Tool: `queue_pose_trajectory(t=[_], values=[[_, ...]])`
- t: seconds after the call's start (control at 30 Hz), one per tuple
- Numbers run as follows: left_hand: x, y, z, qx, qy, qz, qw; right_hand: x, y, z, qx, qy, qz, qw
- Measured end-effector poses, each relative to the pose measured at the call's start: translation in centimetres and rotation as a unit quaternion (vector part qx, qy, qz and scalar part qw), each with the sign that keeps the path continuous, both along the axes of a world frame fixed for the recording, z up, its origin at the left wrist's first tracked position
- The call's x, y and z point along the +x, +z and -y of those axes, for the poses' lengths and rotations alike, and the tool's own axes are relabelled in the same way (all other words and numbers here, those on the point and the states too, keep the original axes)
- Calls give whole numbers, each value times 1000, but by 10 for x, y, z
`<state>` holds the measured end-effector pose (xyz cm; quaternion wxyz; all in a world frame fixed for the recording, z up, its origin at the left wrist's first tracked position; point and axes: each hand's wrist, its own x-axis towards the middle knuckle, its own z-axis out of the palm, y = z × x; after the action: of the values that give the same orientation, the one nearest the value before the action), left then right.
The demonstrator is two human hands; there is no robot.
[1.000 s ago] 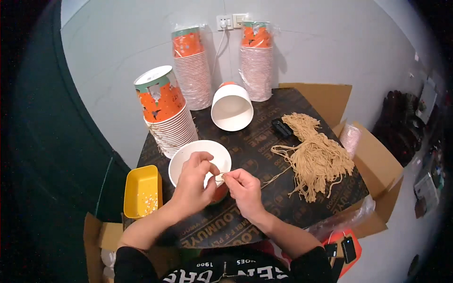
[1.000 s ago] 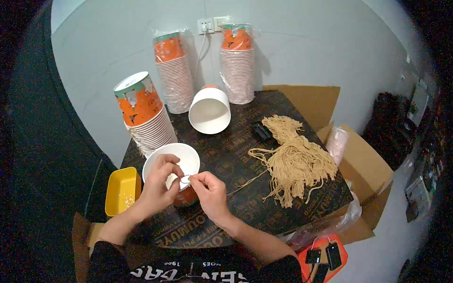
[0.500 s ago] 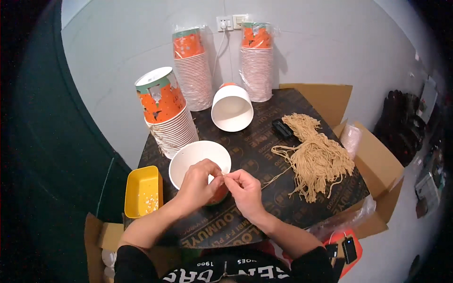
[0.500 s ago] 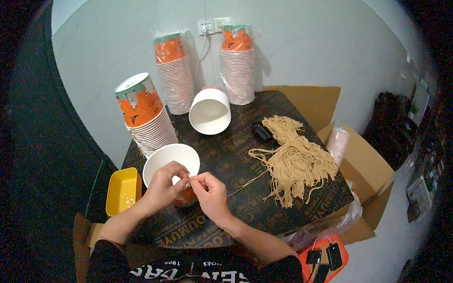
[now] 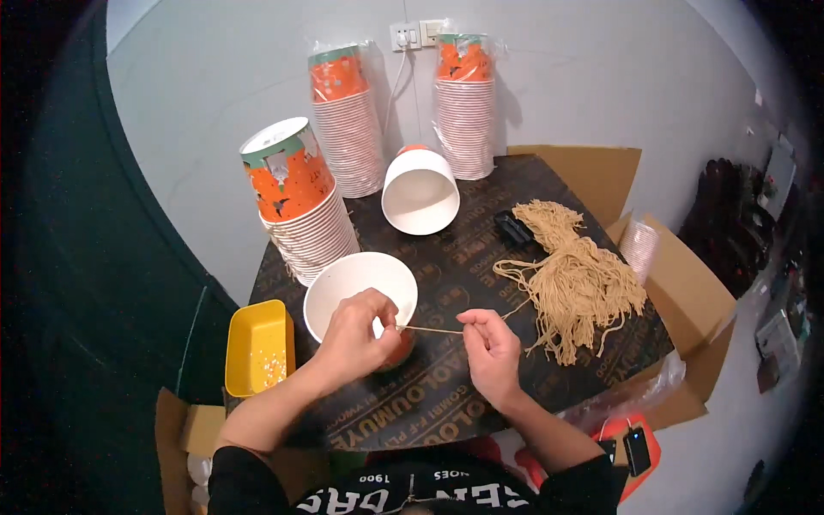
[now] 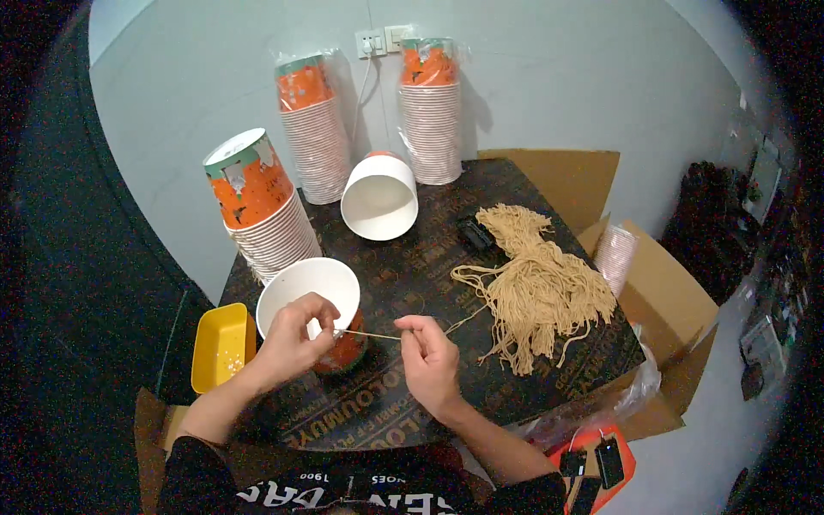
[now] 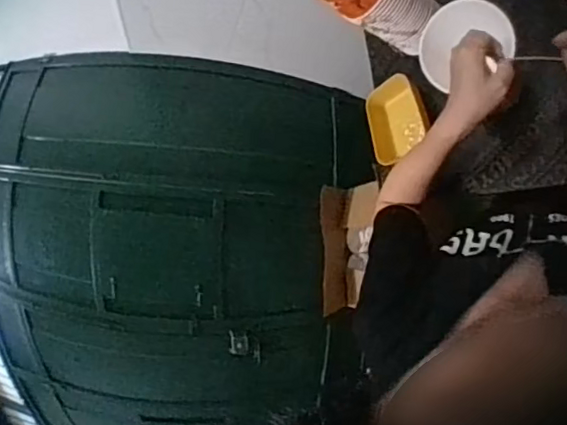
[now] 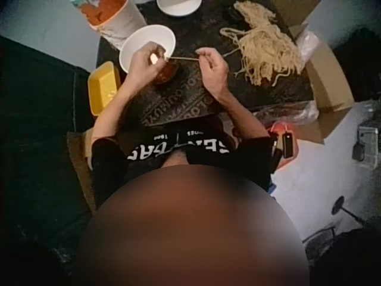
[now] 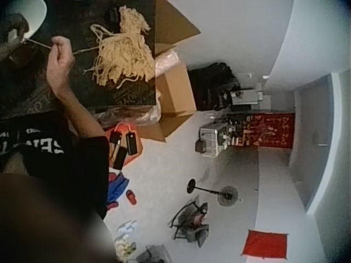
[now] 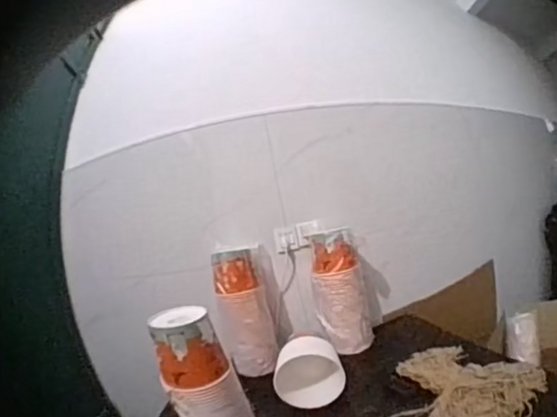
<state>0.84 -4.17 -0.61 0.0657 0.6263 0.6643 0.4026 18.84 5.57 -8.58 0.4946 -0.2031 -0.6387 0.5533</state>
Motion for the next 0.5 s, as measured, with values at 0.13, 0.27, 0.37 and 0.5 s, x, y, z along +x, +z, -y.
queue_pose_trajectory(t=[0.13,0.27,0.37,0.5], values=[[0,-3,-2,-16,10,-29,999,2,-4,-4,45,-27,43,998],[1,-4,-5,8,25,-43,999,3,-9,-11,123,-53,119,984],[1,-3,-4,5,25,-23,999,-6,-5,-7,154,-42,138,978],[6,-1,-1,31,-16,6,999,-25,19,7,255,35,98,961]])
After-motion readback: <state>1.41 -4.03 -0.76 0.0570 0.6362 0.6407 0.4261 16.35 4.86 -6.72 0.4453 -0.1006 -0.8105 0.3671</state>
